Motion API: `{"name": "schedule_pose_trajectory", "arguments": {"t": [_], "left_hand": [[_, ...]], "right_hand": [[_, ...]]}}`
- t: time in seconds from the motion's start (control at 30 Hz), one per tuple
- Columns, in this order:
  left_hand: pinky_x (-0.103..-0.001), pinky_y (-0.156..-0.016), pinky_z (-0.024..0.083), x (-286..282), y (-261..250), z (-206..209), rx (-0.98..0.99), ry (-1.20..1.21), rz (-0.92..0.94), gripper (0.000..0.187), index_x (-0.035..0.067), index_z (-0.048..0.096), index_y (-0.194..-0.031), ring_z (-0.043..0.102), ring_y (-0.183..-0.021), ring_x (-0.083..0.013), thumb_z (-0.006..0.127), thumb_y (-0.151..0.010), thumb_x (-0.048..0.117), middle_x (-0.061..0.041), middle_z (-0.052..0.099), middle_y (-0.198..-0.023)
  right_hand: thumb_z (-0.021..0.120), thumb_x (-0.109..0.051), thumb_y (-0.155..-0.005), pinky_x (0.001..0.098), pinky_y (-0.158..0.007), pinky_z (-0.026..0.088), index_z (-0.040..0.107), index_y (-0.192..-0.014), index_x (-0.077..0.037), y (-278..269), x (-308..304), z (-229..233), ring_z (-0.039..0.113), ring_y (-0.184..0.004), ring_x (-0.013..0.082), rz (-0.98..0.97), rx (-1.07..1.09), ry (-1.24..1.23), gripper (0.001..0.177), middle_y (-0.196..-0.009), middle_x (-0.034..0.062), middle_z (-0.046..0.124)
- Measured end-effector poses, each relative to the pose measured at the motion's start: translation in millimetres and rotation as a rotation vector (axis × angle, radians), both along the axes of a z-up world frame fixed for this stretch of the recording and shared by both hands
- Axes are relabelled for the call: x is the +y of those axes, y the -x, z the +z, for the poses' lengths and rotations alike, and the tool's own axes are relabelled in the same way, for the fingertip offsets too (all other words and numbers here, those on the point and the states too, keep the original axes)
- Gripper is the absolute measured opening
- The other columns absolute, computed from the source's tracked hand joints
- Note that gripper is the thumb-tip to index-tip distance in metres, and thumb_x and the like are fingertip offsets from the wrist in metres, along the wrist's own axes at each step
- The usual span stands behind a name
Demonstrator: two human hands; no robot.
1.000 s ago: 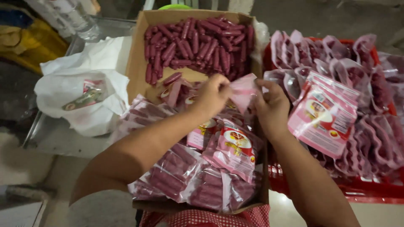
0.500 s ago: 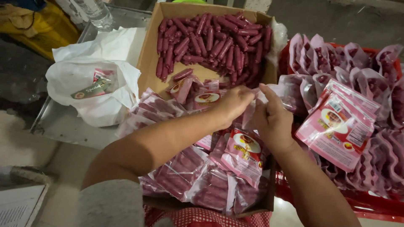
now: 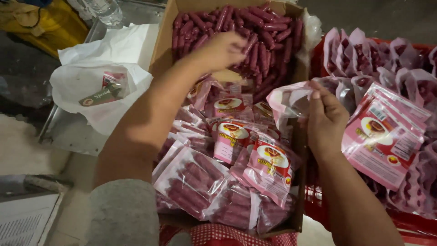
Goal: Manually packaging small sausages into plastic pouches and arranging them in a cardboard box.
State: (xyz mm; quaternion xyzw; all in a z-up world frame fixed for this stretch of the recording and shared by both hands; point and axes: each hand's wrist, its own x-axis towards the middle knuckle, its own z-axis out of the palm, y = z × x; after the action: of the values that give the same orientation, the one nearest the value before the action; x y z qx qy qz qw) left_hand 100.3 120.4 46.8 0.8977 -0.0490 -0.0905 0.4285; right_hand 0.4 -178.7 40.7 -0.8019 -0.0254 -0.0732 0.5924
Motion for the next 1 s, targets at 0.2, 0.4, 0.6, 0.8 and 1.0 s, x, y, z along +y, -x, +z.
{"name": "schedule_pose_trajectory", "arguments": {"t": [0.2,0.4,0.6,0.8,1.0], "left_hand": [[-0.044,-0.068,0.047,76,-29,-121,0.089,-0.569,0.063,0.028,0.006,0.072,-0.097,0.067,-0.079,-0.0362,0.077,-0.091,0.033,-0.019,0.073,-0.093],[-0.048,-0.084,0.055,65,-19,-137,0.249,-0.64,0.141,0.027,0.006,0.071,-0.116,0.07,-0.101,-0.042,0.06,-0.097,0.022,-0.02,0.071,-0.117],[-0.049,-0.085,0.056,70,-20,-109,0.019,-0.491,0.216,0.042,-0.001,0.06,-0.131,0.067,-0.102,-0.0439,0.064,-0.089,0.002,-0.025,0.068,-0.118],[-0.055,-0.098,0.047,84,-55,-132,-0.221,-0.65,0.189,0.044,0.002,0.069,-0.109,0.038,-0.131,-0.0413,0.086,-0.081,0.031,-0.02,0.043,-0.144],[-0.06,-0.091,0.048,72,-61,-140,-0.186,-0.65,0.264,0.069,0.007,0.056,-0.138,0.048,-0.12,-0.0445,0.085,-0.082,0.035,-0.02,0.048,-0.134]], "right_hand": [[0.051,-0.023,-0.114,0.023,-0.047,0.042,0.062,-0.143,-0.007,-4,-6,-15,0.049,-0.049,0.0076,0.076,-0.089,0.002,0.035,-0.064,0.0023,0.057],[0.054,-0.017,-0.111,0.022,-0.048,0.047,0.064,-0.141,-0.006,-5,-2,-21,0.051,-0.049,0.0073,0.079,-0.037,0.036,0.033,-0.069,0.002,0.062],[0.053,-0.013,-0.109,0.023,-0.046,0.047,0.067,-0.121,0.004,-6,-2,-23,0.054,-0.05,0.0095,0.139,-0.089,0.095,0.025,-0.133,0.0108,0.069],[0.053,-0.02,-0.11,0.0212,-0.055,0.049,0.063,-0.14,-0.002,-4,1,-20,0.055,-0.051,0.0071,0.143,-0.066,0.103,0.036,-0.061,0.0037,0.062],[0.056,-0.02,-0.109,0.0207,-0.052,0.05,0.064,-0.137,0.001,-5,2,-20,0.057,-0.051,0.0072,0.141,-0.043,0.085,0.036,-0.062,0.003,0.063]]}}
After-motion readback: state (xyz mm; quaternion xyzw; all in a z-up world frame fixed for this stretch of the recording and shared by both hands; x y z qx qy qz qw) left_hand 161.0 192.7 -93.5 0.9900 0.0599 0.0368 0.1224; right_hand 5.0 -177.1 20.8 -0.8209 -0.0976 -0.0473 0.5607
